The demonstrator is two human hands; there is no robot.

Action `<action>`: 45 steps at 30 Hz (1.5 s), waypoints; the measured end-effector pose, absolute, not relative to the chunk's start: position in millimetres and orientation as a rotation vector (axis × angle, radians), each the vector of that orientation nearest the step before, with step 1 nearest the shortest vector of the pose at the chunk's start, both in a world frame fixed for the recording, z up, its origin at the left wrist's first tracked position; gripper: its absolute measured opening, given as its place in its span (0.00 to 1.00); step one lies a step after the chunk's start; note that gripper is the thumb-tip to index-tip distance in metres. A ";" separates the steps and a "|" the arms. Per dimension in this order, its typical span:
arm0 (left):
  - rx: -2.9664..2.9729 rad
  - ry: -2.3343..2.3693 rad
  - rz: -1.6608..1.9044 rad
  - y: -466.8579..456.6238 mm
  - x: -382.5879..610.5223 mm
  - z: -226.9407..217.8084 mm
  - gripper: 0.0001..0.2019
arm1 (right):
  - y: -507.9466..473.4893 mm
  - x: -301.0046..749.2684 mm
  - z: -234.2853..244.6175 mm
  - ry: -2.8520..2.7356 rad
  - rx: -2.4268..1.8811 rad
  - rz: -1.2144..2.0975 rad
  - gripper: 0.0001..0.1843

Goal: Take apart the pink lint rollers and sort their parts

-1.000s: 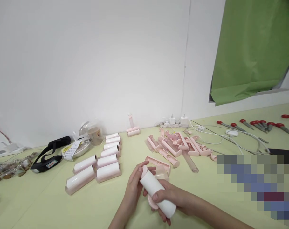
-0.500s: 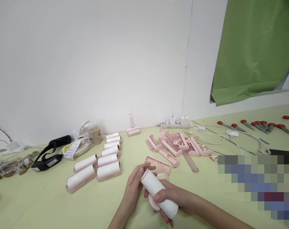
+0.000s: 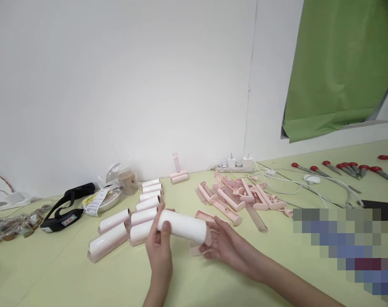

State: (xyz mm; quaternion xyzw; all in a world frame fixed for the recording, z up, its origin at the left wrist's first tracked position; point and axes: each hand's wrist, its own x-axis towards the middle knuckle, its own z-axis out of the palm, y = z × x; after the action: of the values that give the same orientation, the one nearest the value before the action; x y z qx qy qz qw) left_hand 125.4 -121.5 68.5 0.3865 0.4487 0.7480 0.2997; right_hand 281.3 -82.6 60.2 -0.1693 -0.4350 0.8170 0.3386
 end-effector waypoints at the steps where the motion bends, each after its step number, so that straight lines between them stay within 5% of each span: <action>1: 0.891 1.151 2.049 -120.2 125.6 69.5 0.24 | -80.3 282.3 61.2 -1.149 -0.479 1.988 0.19; 10: 0.524 0.799 1.737 -106.5 165.7 66.7 0.23 | -76.7 301.8 57.9 -1.906 -0.659 0.502 0.17; 21: 0.402 0.640 1.628 -82.7 173.1 80.2 0.13 | -65.9 283.4 72.8 -2.176 -0.611 -0.011 0.27; 27: 0.099 0.561 1.477 -65.2 153.5 94.5 0.13 | -65.6 262.0 105.9 -2.411 -0.442 0.118 0.30; 31: 0.001 0.507 1.445 -64.4 135.2 93.3 0.10 | -36.8 274.9 117.1 -2.221 -0.789 0.338 0.23; 36: -0.040 0.456 1.580 -68.8 120.2 88.4 0.10 | 11.4 281.2 92.4 -2.347 -1.179 0.295 0.13; 45: 0.078 0.743 1.846 -67.9 134.3 82.5 0.04 | 11.5 277.3 76.7 -2.181 -1.269 0.393 0.17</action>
State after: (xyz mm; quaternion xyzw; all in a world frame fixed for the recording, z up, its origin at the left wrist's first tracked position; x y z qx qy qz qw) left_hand 134.3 -67.9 82.5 0.0327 0.3131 0.7778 0.5440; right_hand 277.3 11.5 76.7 -0.4755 -0.8175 0.1474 0.2897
